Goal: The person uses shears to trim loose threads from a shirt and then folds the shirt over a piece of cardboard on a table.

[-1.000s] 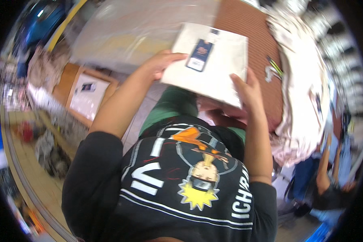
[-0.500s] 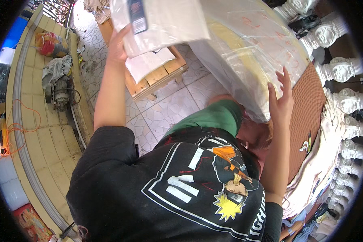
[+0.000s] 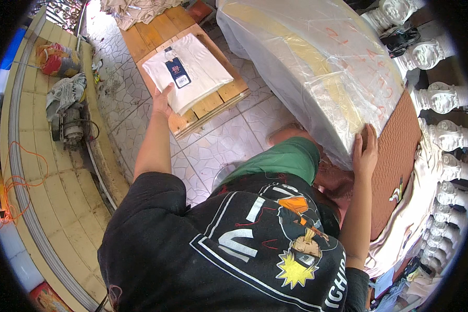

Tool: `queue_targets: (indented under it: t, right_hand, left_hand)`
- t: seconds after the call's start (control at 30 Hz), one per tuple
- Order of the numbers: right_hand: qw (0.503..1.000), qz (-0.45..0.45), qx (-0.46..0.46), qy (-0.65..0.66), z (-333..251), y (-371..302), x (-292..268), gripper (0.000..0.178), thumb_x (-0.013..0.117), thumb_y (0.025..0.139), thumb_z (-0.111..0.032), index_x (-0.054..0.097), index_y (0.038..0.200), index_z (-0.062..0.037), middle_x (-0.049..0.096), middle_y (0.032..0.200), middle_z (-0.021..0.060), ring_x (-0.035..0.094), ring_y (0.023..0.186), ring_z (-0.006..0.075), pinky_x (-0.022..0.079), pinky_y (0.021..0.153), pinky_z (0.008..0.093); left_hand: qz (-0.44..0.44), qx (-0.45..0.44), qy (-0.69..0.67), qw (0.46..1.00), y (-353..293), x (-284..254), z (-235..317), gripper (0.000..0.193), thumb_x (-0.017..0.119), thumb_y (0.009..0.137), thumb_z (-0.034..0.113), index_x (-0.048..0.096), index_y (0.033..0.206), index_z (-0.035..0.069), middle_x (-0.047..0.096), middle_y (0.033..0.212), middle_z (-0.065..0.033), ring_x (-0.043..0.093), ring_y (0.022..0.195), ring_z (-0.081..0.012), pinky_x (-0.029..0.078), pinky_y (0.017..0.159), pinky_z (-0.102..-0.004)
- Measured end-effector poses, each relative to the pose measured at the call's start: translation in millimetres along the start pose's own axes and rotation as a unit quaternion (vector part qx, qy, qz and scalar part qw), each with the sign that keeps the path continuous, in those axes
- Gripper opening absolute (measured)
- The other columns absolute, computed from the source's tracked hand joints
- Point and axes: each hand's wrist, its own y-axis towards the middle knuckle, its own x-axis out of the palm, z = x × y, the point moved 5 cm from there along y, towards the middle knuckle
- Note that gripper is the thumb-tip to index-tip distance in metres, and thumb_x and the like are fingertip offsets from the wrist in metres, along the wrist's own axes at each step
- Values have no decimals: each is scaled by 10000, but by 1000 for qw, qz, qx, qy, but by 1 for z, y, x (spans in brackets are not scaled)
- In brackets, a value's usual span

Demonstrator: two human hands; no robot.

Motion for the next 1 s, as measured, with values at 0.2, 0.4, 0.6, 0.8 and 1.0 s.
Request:
queue_targets:
  t: [0.2, 0.4, 0.6, 0.8, 1.0]
  right_hand:
    - [1000, 5, -15, 0, -1, 1, 0, 398, 494, 923, -275, 504, 1240, -34, 486, 1298, 175, 466, 1197, 344, 376, 989, 391]
    - [1000, 9, 2, 4, 4, -3, 0, 398, 499, 917, -270, 507, 1243, -42, 481, 1309, 165, 462, 1201, 337, 369, 996, 387]
    - [1000, 16, 6, 21, 3, -4, -5, 380, 512, 906, -253, 531, 1218, -37, 486, 1304, 170, 460, 1201, 341, 367, 996, 389]
    - [998, 25, -13, 62, -4, -4, 0, 366, 549, 874, -222, 550, 1179, -20, 503, 1279, 178, 475, 1174, 361, 372, 988, 400]
    - [996, 25, -4, 80, 0, -23, -30, 357, 589, 835, -166, 561, 1158, -16, 505, 1273, 184, 458, 1191, 365, 354, 1007, 410]
  left_hand:
    - [21, -15, 72, 997, 8, 1, -4, 466, 643, 788, -6, 467, 1215, 56, 583, 1135, -100, 590, 983, -233, 498, 819, -353]
    - [80, 19, 127, 988, 10, 2, -8, 450, 648, 785, 5, 484, 1200, 63, 597, 1116, -101, 600, 960, -234, 498, 798, -362]
    - [185, 103, 332, 919, 19, -9, -10, 514, 742, 709, 148, 517, 1148, 4, 620, 1084, -146, 602, 976, -272, 465, 845, -367]
    - [191, 165, 372, 893, 32, -50, 12, 534, 780, 665, 244, 569, 1042, -70, 617, 1068, -215, 613, 957, -328, 478, 831, -395]
    - [311, 199, 438, 820, 2, 18, 66, 539, 707, 726, 226, 539, 1141, -75, 570, 1147, -236, 549, 1074, -328, 415, 933, -388]
